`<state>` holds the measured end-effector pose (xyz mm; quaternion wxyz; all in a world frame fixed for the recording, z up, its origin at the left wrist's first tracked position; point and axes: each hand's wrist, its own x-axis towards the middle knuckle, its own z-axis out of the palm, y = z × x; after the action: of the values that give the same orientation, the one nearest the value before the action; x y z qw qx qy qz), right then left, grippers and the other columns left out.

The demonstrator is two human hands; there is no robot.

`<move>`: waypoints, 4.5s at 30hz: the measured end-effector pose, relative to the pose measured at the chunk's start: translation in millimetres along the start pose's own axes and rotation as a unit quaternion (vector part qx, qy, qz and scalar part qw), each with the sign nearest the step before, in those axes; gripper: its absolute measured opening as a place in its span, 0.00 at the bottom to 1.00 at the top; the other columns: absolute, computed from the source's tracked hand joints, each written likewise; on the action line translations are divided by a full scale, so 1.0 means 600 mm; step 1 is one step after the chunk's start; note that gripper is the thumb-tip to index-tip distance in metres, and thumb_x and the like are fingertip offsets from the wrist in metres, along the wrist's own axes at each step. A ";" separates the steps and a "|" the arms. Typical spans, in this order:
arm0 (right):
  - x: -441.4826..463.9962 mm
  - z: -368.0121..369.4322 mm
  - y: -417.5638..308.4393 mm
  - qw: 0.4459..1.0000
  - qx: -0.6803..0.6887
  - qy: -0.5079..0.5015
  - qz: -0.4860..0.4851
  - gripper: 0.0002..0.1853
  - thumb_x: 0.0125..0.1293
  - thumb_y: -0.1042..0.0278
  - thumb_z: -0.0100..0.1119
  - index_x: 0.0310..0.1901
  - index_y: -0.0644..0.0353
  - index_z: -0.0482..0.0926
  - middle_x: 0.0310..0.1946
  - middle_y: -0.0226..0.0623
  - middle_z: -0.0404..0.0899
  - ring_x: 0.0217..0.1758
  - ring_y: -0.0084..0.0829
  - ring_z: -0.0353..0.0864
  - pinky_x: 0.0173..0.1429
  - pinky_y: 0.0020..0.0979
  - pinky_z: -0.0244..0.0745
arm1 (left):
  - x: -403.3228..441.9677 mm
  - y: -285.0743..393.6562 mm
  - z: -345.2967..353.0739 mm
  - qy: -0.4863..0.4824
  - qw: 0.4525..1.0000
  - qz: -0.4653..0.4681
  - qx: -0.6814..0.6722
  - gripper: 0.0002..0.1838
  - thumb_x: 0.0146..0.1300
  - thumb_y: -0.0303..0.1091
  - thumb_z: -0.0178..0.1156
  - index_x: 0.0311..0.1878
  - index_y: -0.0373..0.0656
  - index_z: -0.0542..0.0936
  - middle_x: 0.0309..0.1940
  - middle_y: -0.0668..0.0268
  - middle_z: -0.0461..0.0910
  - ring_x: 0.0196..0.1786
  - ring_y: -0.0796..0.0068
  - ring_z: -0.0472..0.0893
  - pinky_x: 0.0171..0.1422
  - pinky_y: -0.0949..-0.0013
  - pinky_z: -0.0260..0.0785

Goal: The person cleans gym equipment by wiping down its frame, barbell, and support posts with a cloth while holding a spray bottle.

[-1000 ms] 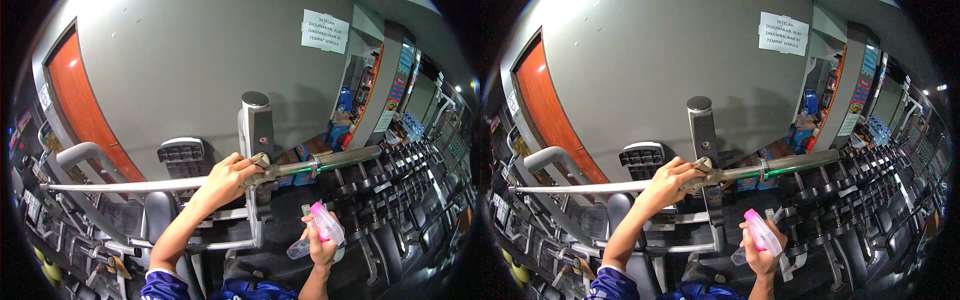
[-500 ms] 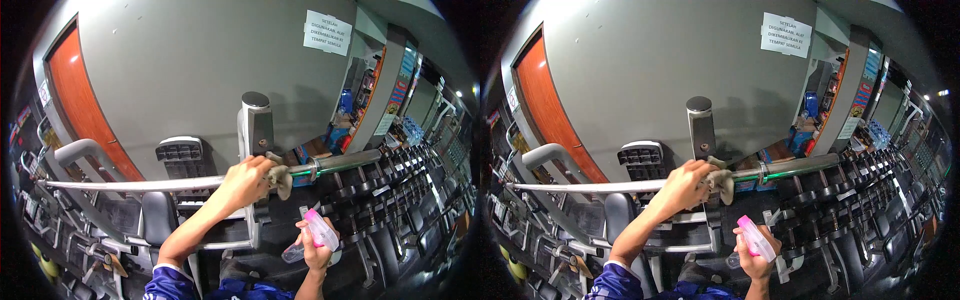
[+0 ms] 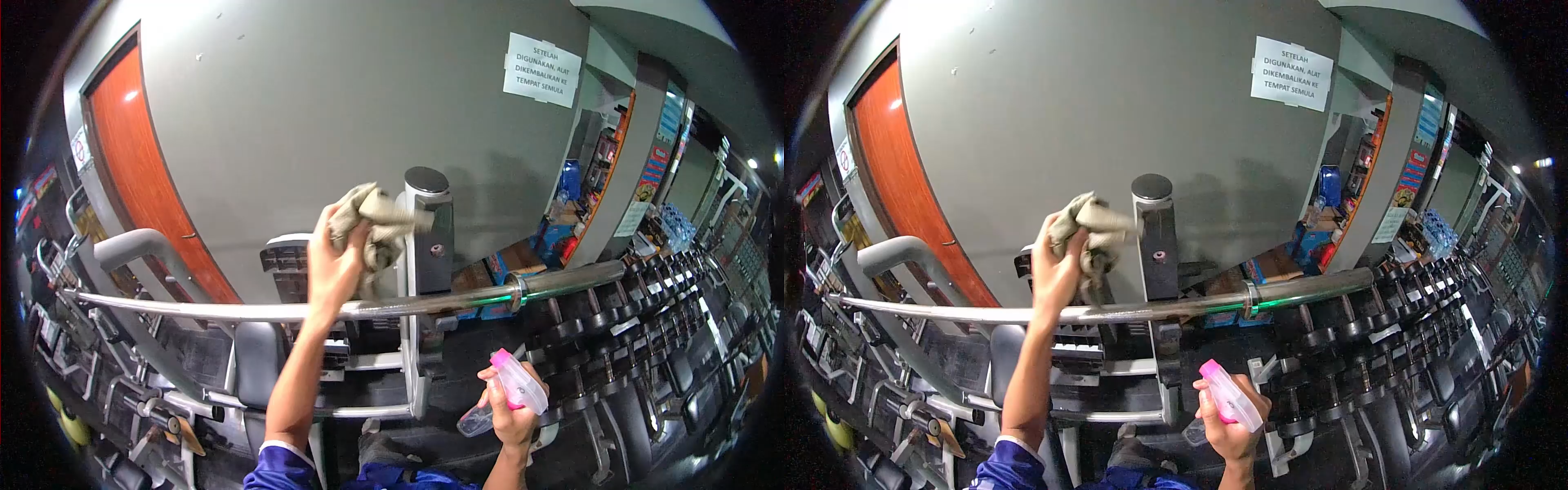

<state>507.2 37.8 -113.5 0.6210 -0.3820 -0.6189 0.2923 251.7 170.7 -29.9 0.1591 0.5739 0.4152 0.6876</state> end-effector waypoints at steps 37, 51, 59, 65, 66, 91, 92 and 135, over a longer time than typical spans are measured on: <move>-0.046 0.035 -0.010 0.998 0.018 0.034 0.041 0.05 0.63 0.75 0.62 0.36 0.68 0.83 0.28 0.36 0.81 0.19 0.24 0.81 0.23 0.25 0.73 | -0.103 -0.047 0.049 -0.128 0.937 0.232 0.228 0.31 0.37 0.15 0.61 0.52 0.44 0.80 0.53 0.51 0.71 0.55 0.48 0.76 0.60 0.56 0.71; -0.064 0.054 -0.025 0.998 0.053 -0.011 0.031 0.06 0.62 0.76 0.62 0.38 0.69 0.82 0.31 0.38 0.84 0.21 0.23 0.82 0.25 0.24 0.76 | 0.027 0.069 0.160 -0.134 0.752 0.399 0.508 0.16 0.44 0.32 0.68 0.41 0.50 0.83 0.48 0.61 0.72 0.51 0.63 0.73 0.50 0.63 0.66; -0.092 0.017 -0.038 0.999 0.034 0.013 0.033 0.06 0.63 0.75 0.61 0.38 0.70 0.82 0.31 0.38 0.83 0.20 0.24 0.81 0.23 0.24 0.74 | -0.046 0.028 0.157 -0.382 0.672 0.337 0.537 0.15 0.47 0.34 0.69 0.41 0.51 0.85 0.51 0.65 0.77 0.53 0.64 0.77 0.50 0.62 0.73; -0.120 0.002 -0.044 0.997 0.047 0.045 0.033 0.06 0.64 0.76 0.60 0.38 0.70 0.81 0.30 0.38 0.81 0.20 0.24 0.80 0.24 0.24 0.75 | -0.051 0.077 0.112 -0.334 0.892 0.165 0.255 0.22 0.51 0.25 0.64 0.52 0.42 0.78 0.50 0.58 0.77 0.52 0.52 0.79 0.59 0.57 0.72; -0.125 -0.002 -0.042 0.998 0.042 0.039 0.024 0.07 0.64 0.75 0.59 0.41 0.69 0.78 0.33 0.39 0.80 0.21 0.23 0.78 0.25 0.24 0.75 | -0.069 0.090 0.098 -0.291 0.923 0.164 0.188 0.22 0.52 0.24 0.64 0.53 0.41 0.77 0.50 0.57 0.77 0.53 0.51 0.78 0.59 0.56 0.71; -0.354 0.113 -0.191 0.963 -0.137 -0.227 -0.055 0.35 0.53 0.70 0.73 0.57 0.67 0.62 0.53 0.53 0.64 0.56 0.49 0.67 0.61 0.42 0.68 | -0.643 0.161 -0.158 -0.130 0.967 -0.186 -0.117 0.38 0.50 0.42 0.72 0.62 0.36 0.68 0.65 0.45 0.61 0.67 0.46 0.64 0.72 0.50 0.56; -0.358 0.108 -0.198 0.965 -0.079 -0.250 -0.030 0.36 0.52 0.70 0.74 0.60 0.65 0.62 0.58 0.52 0.63 0.58 0.45 0.70 0.60 0.39 0.72 | -0.646 0.162 -0.168 -0.117 0.973 -0.170 -0.104 0.38 0.48 0.41 0.73 0.61 0.35 0.69 0.64 0.45 0.61 0.65 0.49 0.68 0.71 0.52 0.60; 0.312 0.047 0.017 0.921 -0.105 -0.006 -0.376 0.32 0.53 0.83 0.63 0.62 0.52 0.71 0.59 0.39 0.69 0.62 0.42 0.72 0.65 0.41 0.71 | -0.504 0.028 0.053 -0.065 0.979 -0.178 -0.080 0.22 0.59 0.30 0.67 0.54 0.35 0.74 0.39 0.55 0.85 0.43 0.66 0.86 0.50 0.65 0.78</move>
<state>492.0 203.3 -21.5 0.6375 -0.1825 -0.7481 -0.0271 372.9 -37.4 -216.2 0.3508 0.5199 0.4428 0.6408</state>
